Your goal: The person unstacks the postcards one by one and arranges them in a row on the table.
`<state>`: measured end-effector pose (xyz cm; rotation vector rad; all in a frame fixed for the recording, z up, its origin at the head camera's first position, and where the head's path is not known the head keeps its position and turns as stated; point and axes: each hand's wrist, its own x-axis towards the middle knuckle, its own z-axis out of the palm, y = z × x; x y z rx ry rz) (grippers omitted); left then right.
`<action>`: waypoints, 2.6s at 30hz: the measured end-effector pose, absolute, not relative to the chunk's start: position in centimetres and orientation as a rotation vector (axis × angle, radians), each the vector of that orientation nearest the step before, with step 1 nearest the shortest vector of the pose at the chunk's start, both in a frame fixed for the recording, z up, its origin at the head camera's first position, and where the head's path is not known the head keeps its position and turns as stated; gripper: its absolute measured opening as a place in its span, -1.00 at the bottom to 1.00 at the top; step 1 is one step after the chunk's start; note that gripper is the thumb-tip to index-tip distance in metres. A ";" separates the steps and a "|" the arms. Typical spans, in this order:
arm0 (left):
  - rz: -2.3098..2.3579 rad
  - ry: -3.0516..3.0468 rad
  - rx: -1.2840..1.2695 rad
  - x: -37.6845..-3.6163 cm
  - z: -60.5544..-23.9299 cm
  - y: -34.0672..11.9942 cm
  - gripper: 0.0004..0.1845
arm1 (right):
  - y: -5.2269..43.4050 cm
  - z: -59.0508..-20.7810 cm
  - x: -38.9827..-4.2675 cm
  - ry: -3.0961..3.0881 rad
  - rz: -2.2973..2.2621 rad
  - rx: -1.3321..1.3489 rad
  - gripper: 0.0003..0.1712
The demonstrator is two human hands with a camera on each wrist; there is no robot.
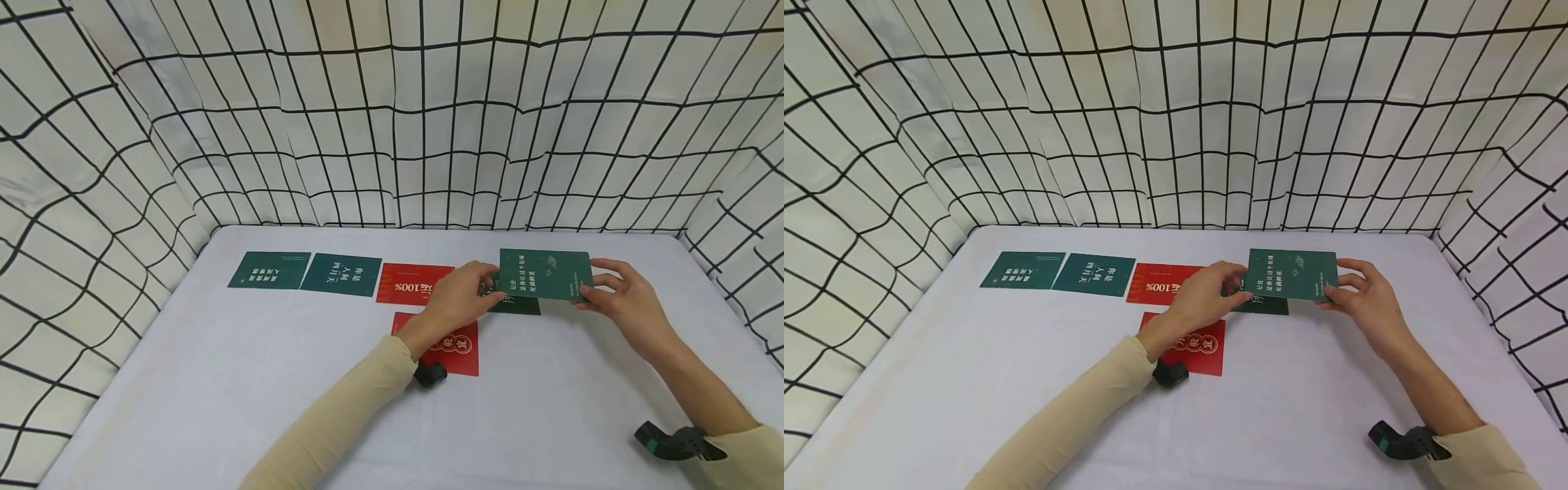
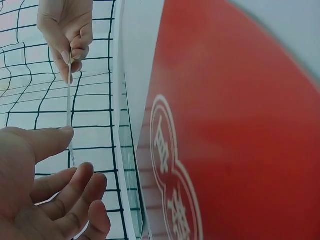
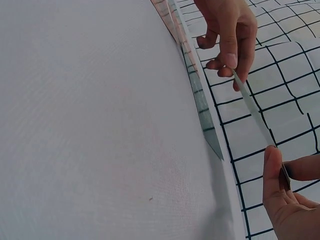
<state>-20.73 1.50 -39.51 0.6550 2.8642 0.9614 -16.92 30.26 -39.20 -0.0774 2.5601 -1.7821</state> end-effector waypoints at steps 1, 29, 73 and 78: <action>0.957 2.864 0.656 -20.7 -39.5 1.6 -0.40 | 30.4 -39.3 -16.9 2.561 -1.777 -0.073 -0.15; 0.398 2.973 0.785 -19.9 -40.1 6.9 -0.28 | 34.4 -40.1 -17.4 2.746 -1.426 0.207 -0.17; 0.278 2.829 0.893 -20.6 -41.1 8.7 -0.26 | 35.8 -41.0 -17.8 2.795 -1.150 0.317 -0.18; 0.305 2.835 0.920 -20.4 -41.0 8.6 -0.27 | 35.4 -40.6 -17.7 2.842 -1.118 0.329 -0.17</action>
